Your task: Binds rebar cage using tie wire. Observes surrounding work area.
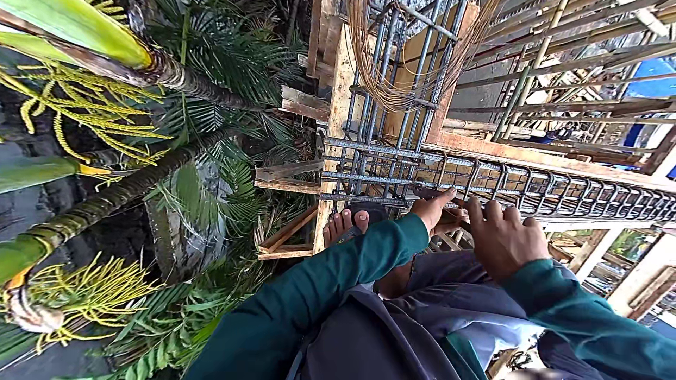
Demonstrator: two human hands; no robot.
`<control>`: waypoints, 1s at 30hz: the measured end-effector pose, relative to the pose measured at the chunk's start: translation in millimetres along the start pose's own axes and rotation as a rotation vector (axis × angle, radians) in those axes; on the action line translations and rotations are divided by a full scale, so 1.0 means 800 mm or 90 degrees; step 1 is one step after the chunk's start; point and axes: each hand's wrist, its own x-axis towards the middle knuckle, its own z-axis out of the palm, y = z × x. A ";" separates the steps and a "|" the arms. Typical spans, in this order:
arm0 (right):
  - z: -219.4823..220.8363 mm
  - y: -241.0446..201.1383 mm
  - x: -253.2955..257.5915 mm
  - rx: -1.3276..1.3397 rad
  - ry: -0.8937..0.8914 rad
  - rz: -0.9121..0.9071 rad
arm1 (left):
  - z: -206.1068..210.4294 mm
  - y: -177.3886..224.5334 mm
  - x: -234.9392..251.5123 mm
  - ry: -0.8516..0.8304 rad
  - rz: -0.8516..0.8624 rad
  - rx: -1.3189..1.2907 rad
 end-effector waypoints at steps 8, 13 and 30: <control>0.063 -0.004 -0.008 0.975 -0.453 0.202 | -0.052 -0.033 -0.010 -0.044 0.029 0.131; 0.082 -0.072 -0.086 1.426 -0.506 0.068 | -0.081 -0.026 -0.046 -0.128 0.033 0.070; -0.046 -0.235 0.028 0.686 -0.386 -0.397 | -0.303 0.027 -0.167 0.337 0.631 -0.158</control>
